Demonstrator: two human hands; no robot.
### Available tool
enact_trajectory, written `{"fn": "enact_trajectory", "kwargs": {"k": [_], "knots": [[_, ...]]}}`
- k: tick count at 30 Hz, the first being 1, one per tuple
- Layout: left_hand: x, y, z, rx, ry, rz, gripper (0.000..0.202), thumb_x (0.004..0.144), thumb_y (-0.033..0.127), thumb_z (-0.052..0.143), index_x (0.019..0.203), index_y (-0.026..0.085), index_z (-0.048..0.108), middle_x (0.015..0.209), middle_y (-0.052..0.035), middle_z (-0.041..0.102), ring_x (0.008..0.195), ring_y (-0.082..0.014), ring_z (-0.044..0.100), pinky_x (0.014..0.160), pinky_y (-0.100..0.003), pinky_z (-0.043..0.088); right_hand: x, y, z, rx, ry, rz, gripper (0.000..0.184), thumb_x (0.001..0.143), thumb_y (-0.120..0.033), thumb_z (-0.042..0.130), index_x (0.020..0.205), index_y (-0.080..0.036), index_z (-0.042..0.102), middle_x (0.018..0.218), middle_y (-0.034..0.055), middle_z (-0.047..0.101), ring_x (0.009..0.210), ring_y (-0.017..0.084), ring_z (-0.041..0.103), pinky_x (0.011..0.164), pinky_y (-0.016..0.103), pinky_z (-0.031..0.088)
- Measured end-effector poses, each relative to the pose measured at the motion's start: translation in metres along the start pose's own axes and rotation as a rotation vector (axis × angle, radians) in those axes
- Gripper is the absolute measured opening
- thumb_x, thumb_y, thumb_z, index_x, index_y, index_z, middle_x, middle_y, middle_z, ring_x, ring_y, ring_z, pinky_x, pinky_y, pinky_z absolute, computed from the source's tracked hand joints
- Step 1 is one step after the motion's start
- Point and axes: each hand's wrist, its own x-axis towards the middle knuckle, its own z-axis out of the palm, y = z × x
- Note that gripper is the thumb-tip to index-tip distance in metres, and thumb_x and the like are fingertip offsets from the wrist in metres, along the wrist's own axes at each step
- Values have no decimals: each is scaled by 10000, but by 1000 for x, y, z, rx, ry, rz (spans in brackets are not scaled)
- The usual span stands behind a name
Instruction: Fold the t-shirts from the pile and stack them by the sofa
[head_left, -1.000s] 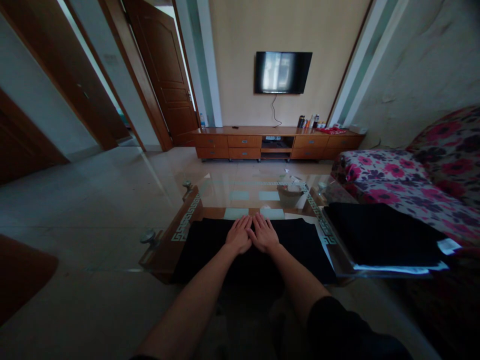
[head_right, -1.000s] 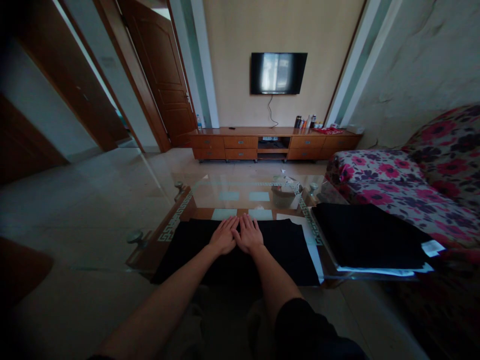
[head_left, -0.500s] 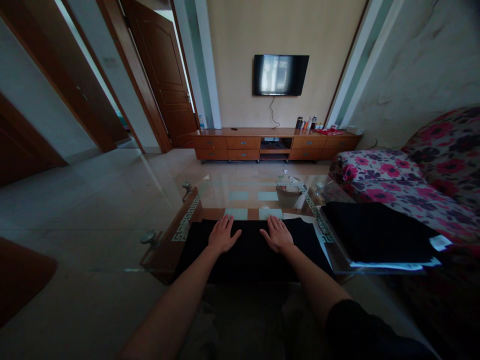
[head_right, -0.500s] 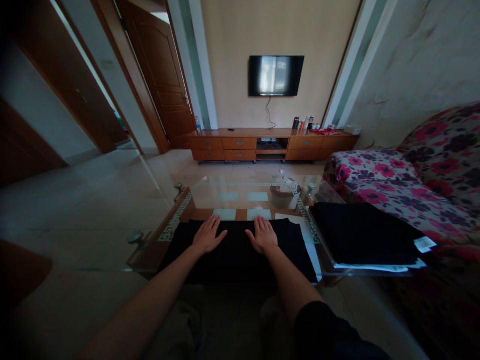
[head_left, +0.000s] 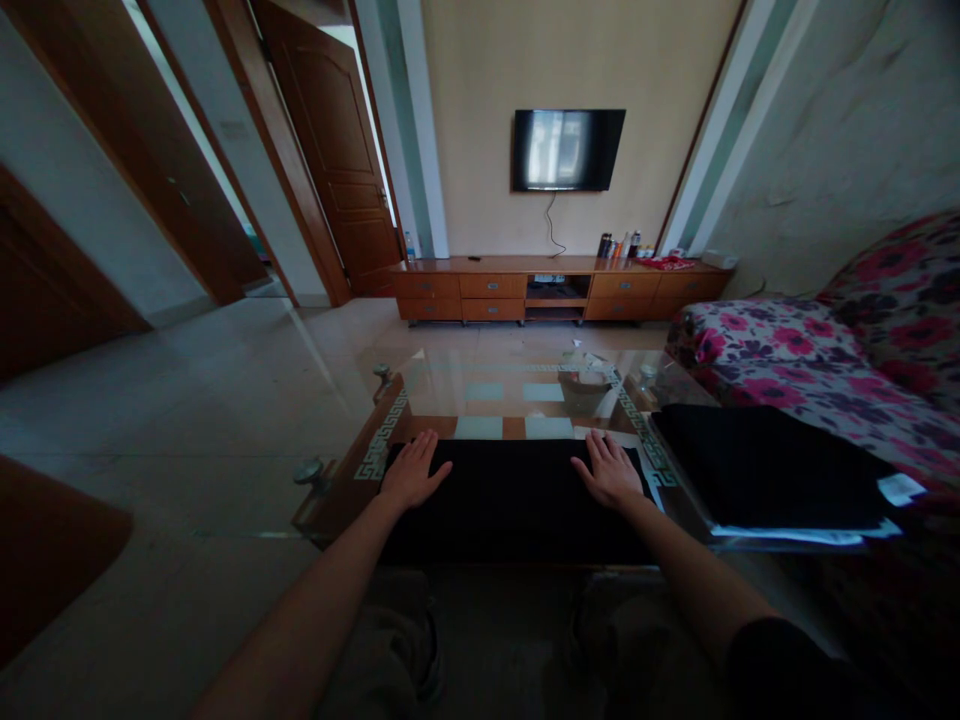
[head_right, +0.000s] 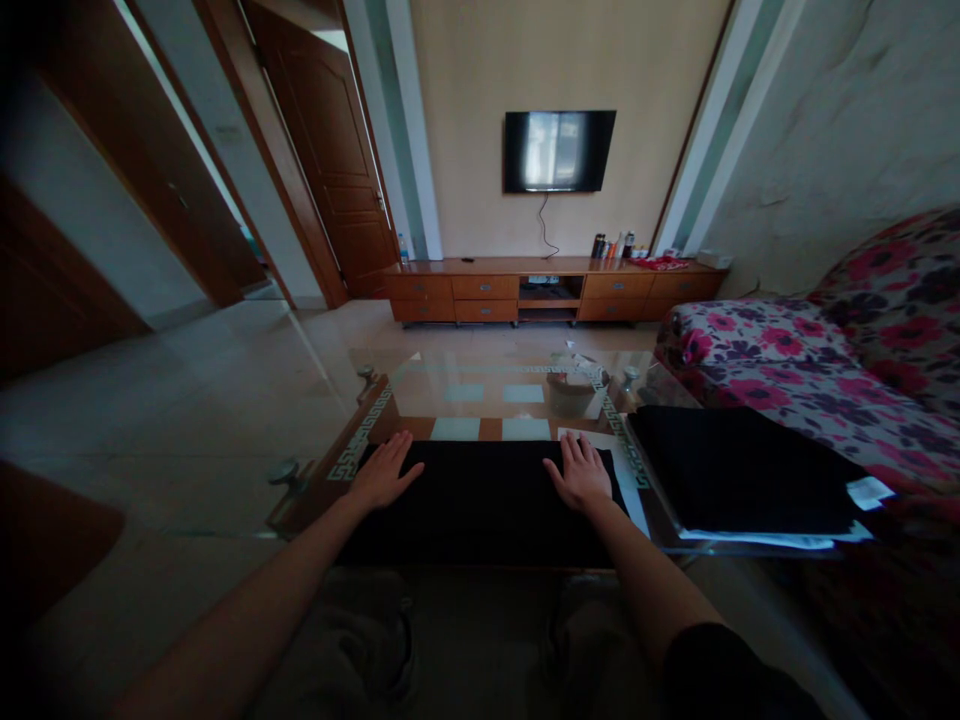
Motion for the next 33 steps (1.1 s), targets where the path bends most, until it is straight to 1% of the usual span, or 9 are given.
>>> {"fn": "enact_trajectory", "kwargs": {"k": [5, 10, 14, 16, 19, 22, 26, 29, 33], "knots": [[8, -5, 0, 17, -19, 68, 677, 1004, 623, 285, 1591, 288, 312, 1679, -13, 233, 1554, -249, 173, 1245, -438, 157, 4, 1, 5, -56, 30, 85, 900, 948, -749, 213, 1627, -159, 227, 1703, 101, 59, 1554, 353, 1, 1227, 568, 52], [21, 7, -3, 43, -3, -7, 649, 996, 582, 336, 1564, 270, 377, 1659, -35, 291, 1545, -256, 206, 1245, -458, 143, 24, 5, 4, -42, -48, 111, 947, 921, -783, 244, 1627, -152, 221, 1700, 117, 72, 1553, 336, 70, 1233, 527, 101], [27, 19, -8, 99, 72, -78, 628, 993, 532, 354, 1529, 216, 438, 1642, -83, 325, 1548, -270, 192, 1255, -477, 63, 32, 6, 1, -37, -44, 134, 933, 928, -774, 231, 1629, -159, 215, 1698, 102, 113, 1556, 314, 71, 1240, 506, 92], [29, 18, -8, 107, 88, -98, 639, 997, 511, 339, 1531, 171, 431, 1647, -101, 309, 1555, -260, 168, 1259, -459, 55, 31, 9, 1, -39, -33, 138, 944, 922, -786, 228, 1632, -165, 202, 1698, 92, 118, 1558, 312, 61, 1242, 502, 82], [28, 6, -2, 70, 29, -91, 684, 1002, 536, 310, 1563, 149, 367, 1656, -98, 286, 1553, -240, 176, 1252, -431, 136, 26, 15, 0, -46, -28, 141, 970, 894, -825, 247, 1629, -193, 224, 1697, 90, 128, 1554, 332, 75, 1238, 518, 75], [27, -4, 3, 43, 1, -64, 729, 990, 580, 334, 1571, 139, 345, 1658, -102, 279, 1549, -255, 191, 1240, -431, 196, 24, 19, -1, -43, -12, 173, 984, 901, -811, 261, 1627, -149, 217, 1684, 140, 160, 1546, 325, 142, 1238, 484, 112], [26, 4, -5, 58, 140, -51, 634, 1010, 489, 352, 1535, 138, 414, 1624, -129, 354, 1528, -263, 260, 1252, -444, 180, 22, 7, -12, -98, 80, 205, 880, 972, -667, 260, 1602, -53, 245, 1666, 191, 195, 1547, 308, 144, 1243, 481, 81], [22, 26, -15, 47, 195, 53, 565, 1024, 424, 348, 1513, 163, 460, 1612, -123, 380, 1521, -269, 275, 1261, -458, 153, 12, -15, -19, -160, 175, 112, 743, 1006, -568, 252, 1597, -119, 293, 1694, 142, 91, 1558, 320, 51, 1230, 553, 0], [10, 49, -19, -29, 29, 307, 556, 1032, 478, 360, 1565, 321, 365, 1665, -19, 285, 1523, -242, 274, 1240, -449, 221, -10, -42, -13, -86, 38, 21, 749, 985, -679, 232, 1610, -269, 279, 1705, 72, 66, 1549, 374, 40, 1171, 691, 30]]}}
